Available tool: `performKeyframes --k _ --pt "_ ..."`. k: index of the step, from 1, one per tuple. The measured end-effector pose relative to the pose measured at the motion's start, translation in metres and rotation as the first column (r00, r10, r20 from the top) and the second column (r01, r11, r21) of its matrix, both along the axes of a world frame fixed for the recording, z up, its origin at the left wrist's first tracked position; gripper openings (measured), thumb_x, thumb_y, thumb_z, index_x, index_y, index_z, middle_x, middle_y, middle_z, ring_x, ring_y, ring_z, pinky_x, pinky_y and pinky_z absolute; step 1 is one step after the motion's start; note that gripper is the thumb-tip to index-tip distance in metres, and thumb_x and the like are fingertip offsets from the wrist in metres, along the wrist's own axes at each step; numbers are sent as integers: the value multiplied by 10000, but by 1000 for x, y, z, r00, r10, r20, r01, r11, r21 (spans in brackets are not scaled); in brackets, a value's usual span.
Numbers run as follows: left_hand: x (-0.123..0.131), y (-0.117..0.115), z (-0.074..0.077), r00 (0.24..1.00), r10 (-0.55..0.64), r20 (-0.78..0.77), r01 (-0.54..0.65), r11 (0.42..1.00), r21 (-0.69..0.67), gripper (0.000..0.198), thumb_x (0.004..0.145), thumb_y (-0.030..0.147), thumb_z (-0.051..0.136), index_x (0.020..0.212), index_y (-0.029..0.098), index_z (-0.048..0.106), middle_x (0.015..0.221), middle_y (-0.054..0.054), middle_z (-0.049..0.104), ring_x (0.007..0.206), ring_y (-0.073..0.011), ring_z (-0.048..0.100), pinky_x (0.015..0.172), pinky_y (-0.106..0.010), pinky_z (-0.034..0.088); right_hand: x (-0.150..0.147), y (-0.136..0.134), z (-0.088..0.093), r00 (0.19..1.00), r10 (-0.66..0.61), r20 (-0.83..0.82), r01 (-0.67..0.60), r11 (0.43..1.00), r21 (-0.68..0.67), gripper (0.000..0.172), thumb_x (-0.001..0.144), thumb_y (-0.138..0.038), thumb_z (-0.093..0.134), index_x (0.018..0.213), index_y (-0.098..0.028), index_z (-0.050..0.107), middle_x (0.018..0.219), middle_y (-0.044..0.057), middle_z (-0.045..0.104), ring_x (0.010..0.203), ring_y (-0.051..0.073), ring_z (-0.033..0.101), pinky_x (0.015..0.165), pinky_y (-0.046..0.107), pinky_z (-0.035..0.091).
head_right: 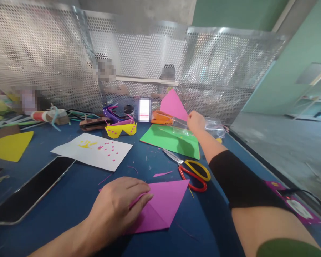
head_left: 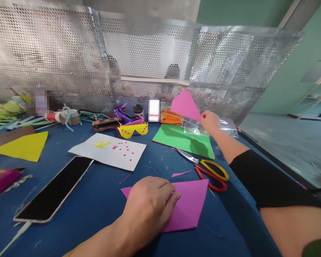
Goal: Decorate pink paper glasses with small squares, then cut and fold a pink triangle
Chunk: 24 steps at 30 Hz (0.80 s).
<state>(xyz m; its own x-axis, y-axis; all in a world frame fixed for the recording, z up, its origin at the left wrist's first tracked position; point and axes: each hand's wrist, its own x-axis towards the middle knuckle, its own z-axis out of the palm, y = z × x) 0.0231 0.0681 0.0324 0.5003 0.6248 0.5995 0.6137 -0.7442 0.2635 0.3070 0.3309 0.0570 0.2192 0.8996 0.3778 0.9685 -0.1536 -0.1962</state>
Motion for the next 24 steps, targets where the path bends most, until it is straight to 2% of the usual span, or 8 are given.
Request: performKeyframes --k 5,12,19,24 --pt "1 1 -1 1000 -7 -1 7 1000 0 216 912 201 516 788 171 690 664 -43 684 629 -176 663 594 -290 539 1 26 3 999 -29 38 28 999 19 338 922 -348 579 1209 -170 568 1215 88 595 1025 214 615 859 428 529" --pt "-2 3 -5 1000 8 11 -8 999 32 217 917 198 500 799 174 681 653 -36 671 631 -176 662 584 -292 542 -15 53 2 998 -42 54 41 999 15 352 920 -349 581 1221 -167 560 1222 91 590 1027 217 614 856 431 531" --pt "-2 1 -1 1000 -1 13 1 1000 14 212 919 203 502 819 180 687 666 -37 679 636 -172 662 608 -290 556 -7 44 -8 997 -2 74 0 1000 23 347 922 -348 579 1220 -170 562 1227 92 588 1032 217 612 862 430 529" --pt "-2 -2 -1 1000 2 15 -2 1000 14 220 920 212 502 816 187 693 672 -46 688 647 -183 667 611 -304 560 8 33 -8 1000 19 0 -19 999 28 340 924 -348 576 1216 -176 565 1232 91 587 1036 216 610 867 430 526"
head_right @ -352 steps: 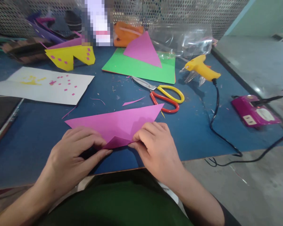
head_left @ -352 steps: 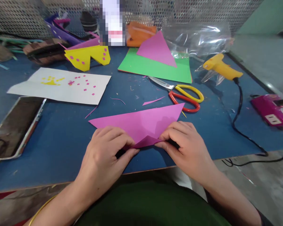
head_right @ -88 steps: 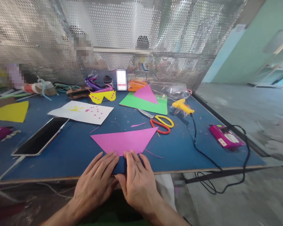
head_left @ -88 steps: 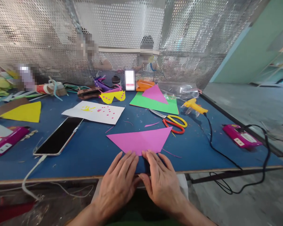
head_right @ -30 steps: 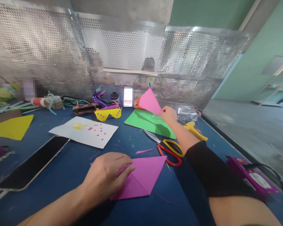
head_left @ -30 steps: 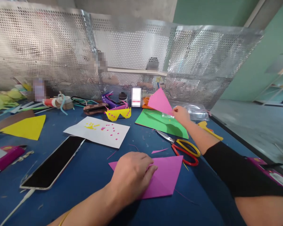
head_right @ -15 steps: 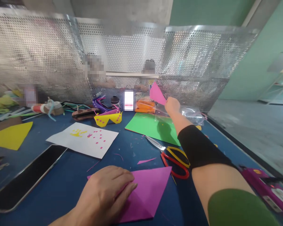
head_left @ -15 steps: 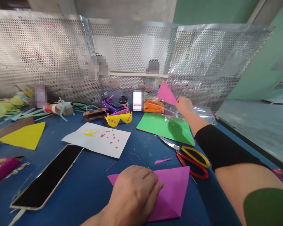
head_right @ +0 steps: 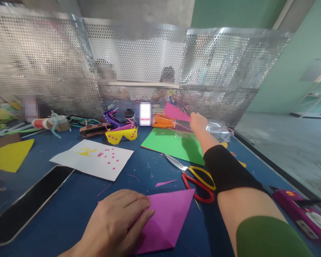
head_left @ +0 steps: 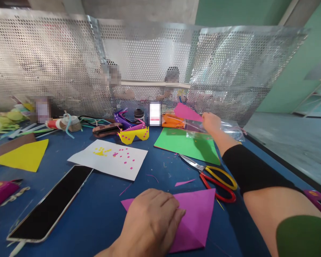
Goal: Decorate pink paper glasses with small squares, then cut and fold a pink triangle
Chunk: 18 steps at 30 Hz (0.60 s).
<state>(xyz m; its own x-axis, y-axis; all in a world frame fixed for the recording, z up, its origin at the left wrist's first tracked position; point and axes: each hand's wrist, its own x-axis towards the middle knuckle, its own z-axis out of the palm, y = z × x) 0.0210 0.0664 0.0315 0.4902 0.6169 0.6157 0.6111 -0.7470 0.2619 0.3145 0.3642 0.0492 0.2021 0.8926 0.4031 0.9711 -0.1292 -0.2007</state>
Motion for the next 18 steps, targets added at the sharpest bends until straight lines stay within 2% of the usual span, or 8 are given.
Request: performKeyframes --k 6,11,15,18 --pt "0 2 1 1000 -2 -3 3 1000 18 225 919 200 500 803 183 692 680 -46 693 658 -182 675 614 -300 558 2 2 2 964 57 -258 -77 995 -70 350 921 -350 579 1223 -173 560 1229 88 587 1032 218 611 859 432 529" --pt "-1 3 1 1000 19 25 -18 1000 -16 218 907 200 521 783 185 699 688 -48 709 647 -178 681 601 -288 556 -16 -9 0 841 114 -528 -226 962 -152 356 918 -348 584 1225 -169 558 1226 89 588 1025 217 614 850 428 533" --pt "-2 4 2 986 70 149 -49 989 -139 137 874 223 591 842 190 720 772 -50 748 713 -192 708 645 -301 569 -44 -27 7 718 168 -676 -273 961 -52 362 919 -353 583 1232 -173 553 1237 89 583 1035 219 611 857 436 531" --pt "-5 8 8 942 165 291 -63 942 -331 143 832 252 646 939 204 727 870 -48 763 791 -204 711 698 -329 575 -69 -54 19 619 260 -741 -304 949 79 317 925 -344 572 1180 -157 574 1139 77 619 944 191 630 797 387 544"
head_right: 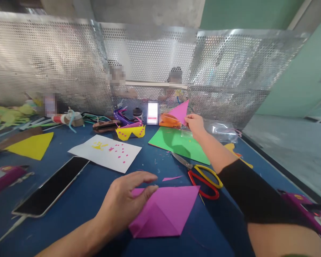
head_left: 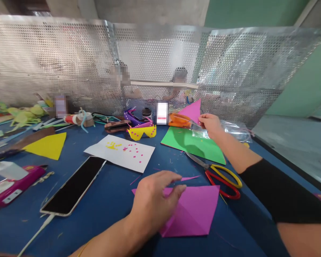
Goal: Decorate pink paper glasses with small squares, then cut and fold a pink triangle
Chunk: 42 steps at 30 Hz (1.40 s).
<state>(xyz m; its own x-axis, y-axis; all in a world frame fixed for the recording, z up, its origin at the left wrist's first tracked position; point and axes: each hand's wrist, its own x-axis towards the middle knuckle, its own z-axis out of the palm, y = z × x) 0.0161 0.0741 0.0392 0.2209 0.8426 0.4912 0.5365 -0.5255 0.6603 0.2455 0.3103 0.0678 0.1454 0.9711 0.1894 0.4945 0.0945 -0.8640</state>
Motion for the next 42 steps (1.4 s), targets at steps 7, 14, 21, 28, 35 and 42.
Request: performKeyframes --k 7,14,21,28,35,42 --pt "-8 17 11 725 280 630 144 832 -536 376 834 427 634 1115 180 670 1077 -97 729 885 -170 693 668 -255 532 -63 -126 6 917 380 -120 -372 924 90 92 775 -266 629 742 -188 592 547 -59 530 503 93 506 543 231 436" --pt "-8 27 5 445 534 719 146 749 -646 190 758 277 724 671 129 643 570 -12 644 494 -101 598 440 -185 365 -71 -196 -19 883 459 -99 -464 885 -31 235 839 -408 556 957 -214 618 803 8 670 640 140 631 654 300 511" --pt "-101 81 54 165 616 771 -100 788 -608 217 948 210 471 776 172 596 552 33 593 443 -55 560 407 -137 367 -30 -222 -37 886 457 -74 -463 874 -150 342 840 -469 561 1063 -219 629 929 65 709 770 186 673 739 349 549" --pt "-127 97 48 200 610 767 -112 791 -601 178 960 191 463 918 137 628 692 -34 689 562 -99 656 488 -168 484 -14 -238 -48 886 448 -122 -464 868 -178 343 836 -470 558 1061 -229 654 919 75 711 794 199 676 734 356 556" --pt "-98 101 25 345 667 661 -78 722 -688 149 927 205 546 919 92 643 702 -61 667 536 -96 620 447 -173 463 -9 -237 -49 894 448 -17 -444 879 -175 298 856 -467 542 1024 -248 655 825 38 701 785 199 657 730 350 516" --pt "-97 92 20 557 668 493 -179 677 -714 184 929 269 557 935 107 644 870 -83 678 692 -140 646 583 -263 536 -10 -240 -49 866 501 -15 -493 847 -198 245 877 -439 535 990 -252 644 792 15 689 764 185 640 711 324 488"
